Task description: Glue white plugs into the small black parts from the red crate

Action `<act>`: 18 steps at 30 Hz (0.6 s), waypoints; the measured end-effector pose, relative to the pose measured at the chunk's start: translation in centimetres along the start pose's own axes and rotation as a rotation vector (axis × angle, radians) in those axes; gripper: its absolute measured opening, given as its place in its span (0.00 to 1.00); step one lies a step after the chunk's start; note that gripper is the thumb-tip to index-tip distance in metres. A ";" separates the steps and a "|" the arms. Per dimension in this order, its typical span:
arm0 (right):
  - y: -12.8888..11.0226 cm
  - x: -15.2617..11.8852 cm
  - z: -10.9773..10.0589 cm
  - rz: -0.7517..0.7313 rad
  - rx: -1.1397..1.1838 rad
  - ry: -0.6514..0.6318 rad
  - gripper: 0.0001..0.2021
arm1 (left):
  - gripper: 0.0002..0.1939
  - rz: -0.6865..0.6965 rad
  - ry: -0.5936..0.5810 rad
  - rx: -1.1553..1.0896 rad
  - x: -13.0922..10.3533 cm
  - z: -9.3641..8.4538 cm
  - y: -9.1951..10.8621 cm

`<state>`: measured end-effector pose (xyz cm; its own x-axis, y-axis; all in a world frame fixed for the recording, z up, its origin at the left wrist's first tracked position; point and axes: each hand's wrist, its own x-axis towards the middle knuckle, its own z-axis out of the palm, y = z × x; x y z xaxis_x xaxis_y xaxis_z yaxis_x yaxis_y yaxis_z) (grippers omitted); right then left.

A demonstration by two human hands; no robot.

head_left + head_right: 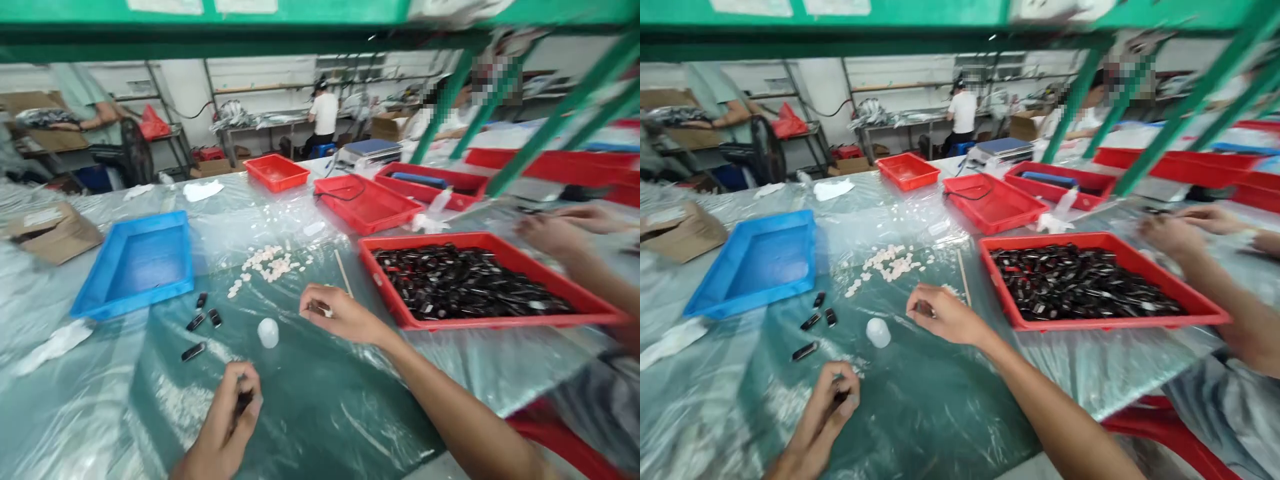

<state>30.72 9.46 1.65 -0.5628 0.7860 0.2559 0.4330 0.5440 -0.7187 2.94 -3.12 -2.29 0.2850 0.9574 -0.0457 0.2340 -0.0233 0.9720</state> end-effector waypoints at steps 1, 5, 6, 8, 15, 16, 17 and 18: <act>-1.0 -0.2 0.6 -0.015 0.072 -0.014 0.08 | 0.13 0.027 -0.069 0.015 0.0 -0.2 0.2; -4.5 -1.7 3.7 0.002 0.391 -0.113 0.10 | 0.05 0.161 -0.055 0.096 0.1 -0.8 0.9; -5.2 -2.1 4.7 0.030 0.470 -0.134 0.10 | 0.04 0.185 -0.044 0.112 0.2 -0.8 1.0; -6.0 -2.8 6.4 0.089 0.584 -0.159 0.11 | 0.03 0.206 -0.038 0.130 0.2 -0.7 1.1; -5.8 -3.2 8.4 0.205 0.731 -0.193 0.12 | 0.05 0.186 -0.082 0.139 0.0 -0.3 0.9; -5.8 -3.2 8.3 0.221 0.751 -0.190 0.12 | 0.05 0.191 -0.091 0.147 -0.1 -0.3 0.9; -5.8 -3.1 8.2 0.240 0.778 -0.182 0.12 | 0.06 0.190 -0.097 0.159 -0.1 -0.3 0.8; -5.9 -3.1 8.2 0.266 0.822 -0.175 0.12 | 0.05 0.180 -0.093 0.174 -0.2 -0.2 0.7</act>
<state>24.16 1.40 -0.24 -0.6442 0.7638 -0.0407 -0.0410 -0.0877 -0.9953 2.81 -3.26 -1.56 0.4190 0.9029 0.0955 0.3262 -0.2478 0.9123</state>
